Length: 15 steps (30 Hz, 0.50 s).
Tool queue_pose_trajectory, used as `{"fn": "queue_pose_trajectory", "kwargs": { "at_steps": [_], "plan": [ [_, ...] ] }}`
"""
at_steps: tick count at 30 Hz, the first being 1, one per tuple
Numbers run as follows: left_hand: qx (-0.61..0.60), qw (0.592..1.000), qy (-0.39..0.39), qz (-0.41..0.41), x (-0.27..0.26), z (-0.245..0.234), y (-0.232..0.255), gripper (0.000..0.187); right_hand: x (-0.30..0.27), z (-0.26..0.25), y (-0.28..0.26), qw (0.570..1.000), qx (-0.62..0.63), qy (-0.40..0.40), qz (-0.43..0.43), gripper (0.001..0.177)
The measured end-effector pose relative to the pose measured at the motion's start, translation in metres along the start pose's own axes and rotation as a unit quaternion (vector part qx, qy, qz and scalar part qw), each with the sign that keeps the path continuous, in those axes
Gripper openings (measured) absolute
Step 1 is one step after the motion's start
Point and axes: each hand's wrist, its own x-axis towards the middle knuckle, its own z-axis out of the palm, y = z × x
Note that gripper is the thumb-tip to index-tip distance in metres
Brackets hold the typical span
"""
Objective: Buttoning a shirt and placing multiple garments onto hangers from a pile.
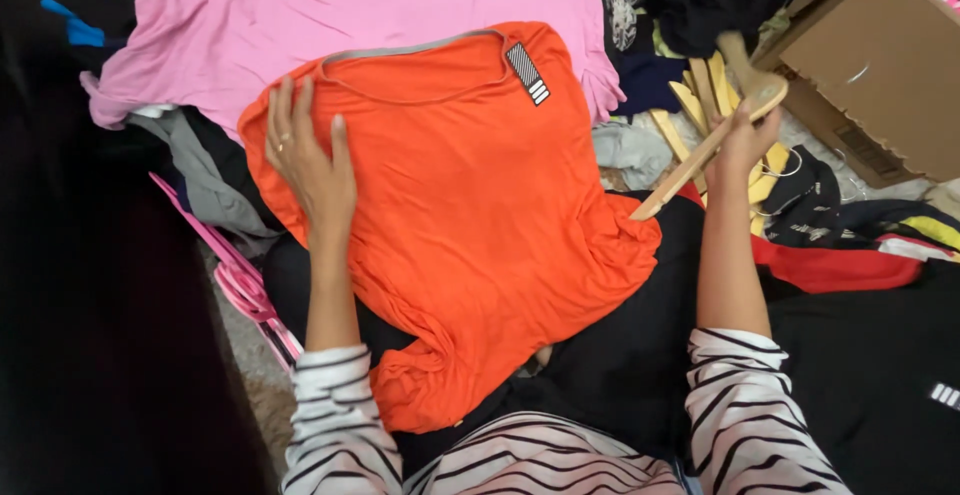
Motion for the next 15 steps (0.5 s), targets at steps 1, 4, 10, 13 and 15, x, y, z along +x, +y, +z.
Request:
{"fn": "queue_pose_trajectory", "kwargs": {
  "at_steps": [1, 4, 10, 13, 15],
  "plan": [
    [-0.012, 1.000, 0.006, 0.004, -0.008, -0.008, 0.001, 0.042, 0.033, -0.016, 0.058, 0.999, 0.037, 0.020, 0.015, 0.041],
    [0.023, 0.999, 0.028, 0.018, -0.037, -0.040, -0.007, 0.026, 0.043, -0.011, 0.100, 0.991, 0.112, 0.053, 0.045, 0.044],
    [0.134, 0.985, 0.084, -0.072, -0.084, -0.123, -0.012, 0.024, 0.030, -0.005, 0.103, 0.968, 0.090, 0.151, 0.178, 0.042],
    [0.082, 0.983, 0.101, -0.132, -0.115, -0.130, -0.060, 0.028, 0.045, -0.002, 0.119, 0.960, 0.031, 0.149, 0.235, 0.046],
    [0.026, 0.982, 0.113, -0.148, -0.138, -0.132, -0.079, 0.027, 0.041, 0.003, 0.113, 0.963, -0.011, 0.138, 0.230, 0.046]
  ]
}}
